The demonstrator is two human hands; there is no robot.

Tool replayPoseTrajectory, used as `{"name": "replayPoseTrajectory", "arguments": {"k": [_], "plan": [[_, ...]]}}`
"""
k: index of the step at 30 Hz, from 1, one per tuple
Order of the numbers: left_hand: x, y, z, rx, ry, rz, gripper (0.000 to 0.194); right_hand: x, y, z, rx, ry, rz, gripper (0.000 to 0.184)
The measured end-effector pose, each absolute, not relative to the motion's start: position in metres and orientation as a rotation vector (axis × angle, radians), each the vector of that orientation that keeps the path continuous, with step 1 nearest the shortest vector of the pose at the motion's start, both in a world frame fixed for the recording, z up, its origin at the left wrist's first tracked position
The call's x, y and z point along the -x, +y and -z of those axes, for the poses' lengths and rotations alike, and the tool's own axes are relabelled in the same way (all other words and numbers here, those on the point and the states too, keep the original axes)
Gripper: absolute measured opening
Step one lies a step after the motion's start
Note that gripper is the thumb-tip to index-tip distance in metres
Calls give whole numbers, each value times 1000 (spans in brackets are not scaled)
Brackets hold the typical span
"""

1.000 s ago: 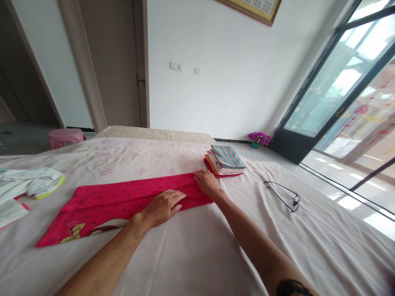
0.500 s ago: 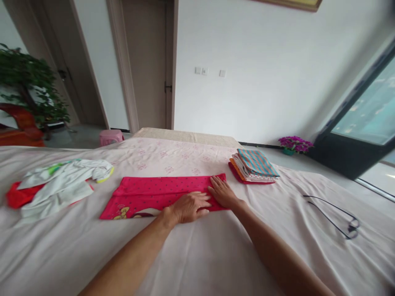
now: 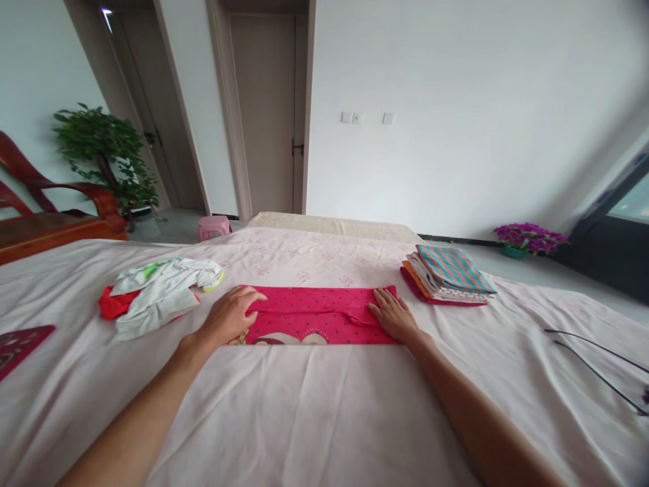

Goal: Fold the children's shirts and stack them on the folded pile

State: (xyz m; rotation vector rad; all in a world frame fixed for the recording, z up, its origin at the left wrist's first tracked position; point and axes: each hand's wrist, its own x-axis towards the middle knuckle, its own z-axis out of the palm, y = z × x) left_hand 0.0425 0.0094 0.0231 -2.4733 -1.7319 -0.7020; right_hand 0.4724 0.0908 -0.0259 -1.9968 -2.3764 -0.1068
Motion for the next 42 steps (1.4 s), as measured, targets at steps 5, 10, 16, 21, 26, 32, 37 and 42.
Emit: {"name": "replayPoseTrajectory", "arguments": {"k": [5,10,16,21,26,32,37,42], "plan": [[2,9,-10,2302,-1929,556,38,-473,91,26,1985,-2351,102,61],[6,11,-4,2246,-2002,566,24,-474,92,27,1984,-2349,82,61],[11,11,-1,2209,-1938,597,20,-475,91,28,1958,-2329,102,60],[11,9,2,2198,-2020,594,21,-475,90,26,1942,-2331,73,60],[17,6,2,2146,-2075,552,24,-475,90,24,1940,-2327,57,60],[8,6,-4,2021,-2045,624,30,-473,88,23,1965,-2350,72,59],[-22,16,-2,2306,-1933,888,36,-475,87,24,1964,-2370,74,60],[-23,22,8,2290,-2015,826,36,-475,88,25,1953,-2341,59,59]]}}
